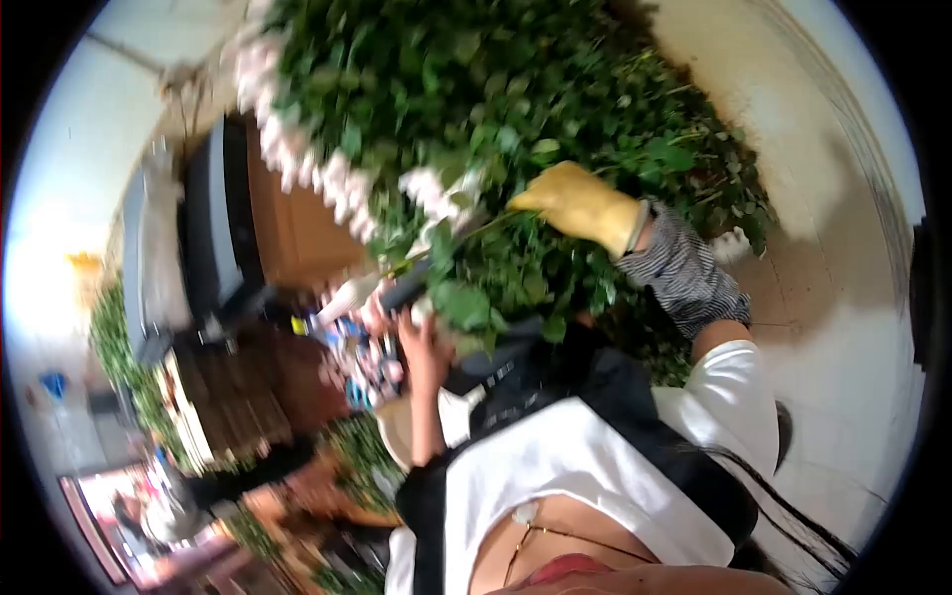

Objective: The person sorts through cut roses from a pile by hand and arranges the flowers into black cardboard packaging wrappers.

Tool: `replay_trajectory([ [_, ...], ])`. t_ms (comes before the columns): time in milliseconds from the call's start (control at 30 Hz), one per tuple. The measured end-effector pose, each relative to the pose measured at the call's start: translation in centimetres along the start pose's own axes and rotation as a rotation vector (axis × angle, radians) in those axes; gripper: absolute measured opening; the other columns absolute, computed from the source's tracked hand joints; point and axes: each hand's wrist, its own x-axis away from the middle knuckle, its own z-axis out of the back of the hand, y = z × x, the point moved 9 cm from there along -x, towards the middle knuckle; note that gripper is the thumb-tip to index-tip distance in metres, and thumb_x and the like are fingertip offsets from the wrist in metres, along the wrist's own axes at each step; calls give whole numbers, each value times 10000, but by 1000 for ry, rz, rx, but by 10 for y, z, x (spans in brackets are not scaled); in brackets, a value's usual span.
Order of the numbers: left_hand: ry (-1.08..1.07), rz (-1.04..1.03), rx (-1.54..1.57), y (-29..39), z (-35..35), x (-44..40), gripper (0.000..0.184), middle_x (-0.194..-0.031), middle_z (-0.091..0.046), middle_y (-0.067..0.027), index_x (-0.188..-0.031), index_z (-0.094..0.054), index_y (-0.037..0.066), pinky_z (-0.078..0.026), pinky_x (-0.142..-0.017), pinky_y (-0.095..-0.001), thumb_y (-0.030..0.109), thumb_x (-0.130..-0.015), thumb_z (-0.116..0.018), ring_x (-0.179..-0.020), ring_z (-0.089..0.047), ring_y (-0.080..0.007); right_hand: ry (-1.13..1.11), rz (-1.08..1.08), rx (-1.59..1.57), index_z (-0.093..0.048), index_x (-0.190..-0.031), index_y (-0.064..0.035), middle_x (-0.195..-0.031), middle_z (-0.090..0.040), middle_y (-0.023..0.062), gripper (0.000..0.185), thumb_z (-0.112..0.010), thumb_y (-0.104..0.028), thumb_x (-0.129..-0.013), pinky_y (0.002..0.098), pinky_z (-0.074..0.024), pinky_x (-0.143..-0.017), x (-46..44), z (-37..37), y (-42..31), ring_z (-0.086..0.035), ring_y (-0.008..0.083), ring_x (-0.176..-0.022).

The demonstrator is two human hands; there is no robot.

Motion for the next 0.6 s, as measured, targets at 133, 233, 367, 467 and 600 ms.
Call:
replay_trajectory([
  [133, -186, 142, -67, 7, 3, -3, 643, -1364, -474, -242, -1323, -580, 157, -313, -1107, -535, 279, -736, -814, -1299, -433, -406, -245, -186, 21, -733, -1008, -128, -832, -688, 120, 256, -635, -68, -779, 443, -537, -739, 52, -84, 14, -669, 329, -831],
  [233, -138, 44, -138, 21, 12, -11, 630, -1334, -496, -218, -1325, -586, 160, -295, -1117, -539, 280, -747, -806, -1296, -442, -382, -283, -265, 239, -735, -970, -123, -833, -703, 89, 198, -603, -129, -823, 422, -542, -715, 59, -110, 12, -683, 293, -848],
  [367, -176, 34, -59, 18, 10, -11, 590, -1213, -533, -168, -1271, -627, 154, -362, -1025, -518, 248, -719, -816, -1176, -503, -364, -145, -508, 535, -693, -1052, -157, -1012, -703, 67, 242, -528, -163, -875, 427, -438, -969, 52, -98, -8, -655, 241, -987],
  [467, -122, -8, -10, 26, 13, -12, 594, -1137, -522, -148, -1260, -626, 149, -397, -956, -495, 220, -703, -819, -1090, -515, -369, -72, -620, 304, -646, -1200, -179, -1269, -640, 75, 335, -491, -143, -905, 424, -275, -1163, 97, -180, 15, -554, 255, -1218],
  [600, -164, 6, -19, 18, 17, 0, 698, -1417, -394, -255, -1379, -533, 154, -338, -1063, -522, 155, -738, -809, -1308, -386, -449, 268, -727, -150, -623, -1221, -124, -1292, -633, 85, 448, -597, 16, -796, 444, -346, -1134, 103, -118, 9, -559, 282, -1221],
])
